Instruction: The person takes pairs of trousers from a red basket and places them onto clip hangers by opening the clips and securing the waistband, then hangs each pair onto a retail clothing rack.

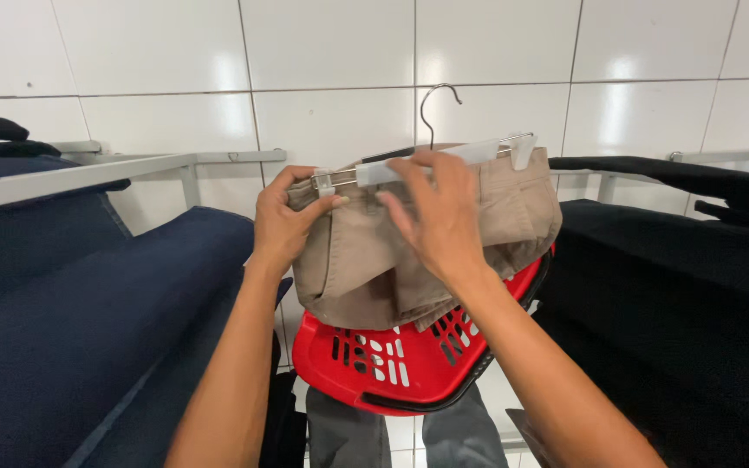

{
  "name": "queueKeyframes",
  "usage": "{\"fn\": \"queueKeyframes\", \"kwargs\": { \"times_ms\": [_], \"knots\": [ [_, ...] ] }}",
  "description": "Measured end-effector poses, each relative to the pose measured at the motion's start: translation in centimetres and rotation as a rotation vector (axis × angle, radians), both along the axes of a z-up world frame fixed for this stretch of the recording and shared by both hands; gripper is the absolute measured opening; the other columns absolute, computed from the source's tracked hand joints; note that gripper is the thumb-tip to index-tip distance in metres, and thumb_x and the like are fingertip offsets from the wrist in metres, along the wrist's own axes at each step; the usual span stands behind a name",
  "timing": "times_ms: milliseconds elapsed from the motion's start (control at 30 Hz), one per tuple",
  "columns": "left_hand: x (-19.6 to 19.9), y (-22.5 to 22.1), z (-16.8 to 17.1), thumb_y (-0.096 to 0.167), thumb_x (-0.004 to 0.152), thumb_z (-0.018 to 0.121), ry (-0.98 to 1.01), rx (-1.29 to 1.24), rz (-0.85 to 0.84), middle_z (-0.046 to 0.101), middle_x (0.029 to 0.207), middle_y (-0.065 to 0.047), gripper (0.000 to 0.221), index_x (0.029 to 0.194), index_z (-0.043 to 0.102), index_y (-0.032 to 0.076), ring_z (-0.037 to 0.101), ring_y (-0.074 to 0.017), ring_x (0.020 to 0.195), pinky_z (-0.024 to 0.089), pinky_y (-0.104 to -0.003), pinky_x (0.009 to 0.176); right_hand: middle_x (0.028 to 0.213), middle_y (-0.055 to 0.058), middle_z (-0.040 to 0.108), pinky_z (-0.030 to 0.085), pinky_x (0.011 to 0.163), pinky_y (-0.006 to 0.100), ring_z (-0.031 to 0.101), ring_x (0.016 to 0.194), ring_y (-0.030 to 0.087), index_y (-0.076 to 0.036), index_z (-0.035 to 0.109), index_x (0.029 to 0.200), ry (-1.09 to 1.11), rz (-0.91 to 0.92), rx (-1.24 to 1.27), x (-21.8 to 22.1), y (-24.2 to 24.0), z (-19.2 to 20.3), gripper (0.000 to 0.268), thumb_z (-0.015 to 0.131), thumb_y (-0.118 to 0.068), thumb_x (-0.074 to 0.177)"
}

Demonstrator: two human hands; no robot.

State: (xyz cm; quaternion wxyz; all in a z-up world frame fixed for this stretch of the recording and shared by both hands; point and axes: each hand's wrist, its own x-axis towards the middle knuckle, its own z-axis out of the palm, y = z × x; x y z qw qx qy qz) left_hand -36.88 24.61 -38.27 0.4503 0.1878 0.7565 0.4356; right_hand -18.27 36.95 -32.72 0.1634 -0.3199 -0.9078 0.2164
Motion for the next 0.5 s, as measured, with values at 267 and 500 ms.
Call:
{"fn": "queueKeyframes", "kwargs": {
  "times_ms": [267, 500],
  "knots": [
    [-0.2, -1.0, -0.3, 0.020, 0.077, 0.089, 0.093, 0.026, -0.104, 0.074, 0.101, -0.004, 0.036, 0.108, 0.069, 0.017, 0.066, -0.0190, 0.105, 0.050, -0.041, 0.098, 0.125, 0.008, 0.062, 0.042, 0.097, 0.045, 0.059, 0.115, 0.026, -0.016, 0.060, 0.137, -0.277, 0.358, -0.177, -5.8, -0.1, 0.6, 0.048, 0.069, -0.036, 0.094],
    [-0.4, -2.0, 3.1, 0.009, 0.091, 0.074, 0.240, 0.169, -0.238, 0.063, 0.111, -0.013, 0.031, 0.119, 0.061, 0.012, 0.062, -0.0410, 0.115, 0.049, -0.054, 0.100, 0.110, 0.012, 0.066, 0.053, 0.087, 0.043, 0.067, 0.102, 0.030, -0.008, 0.068, 0.126, -0.421, 0.423, -0.341, -7.0, 2.1, 2.2, 0.038, 0.073, -0.020, 0.090]
  ]
}}
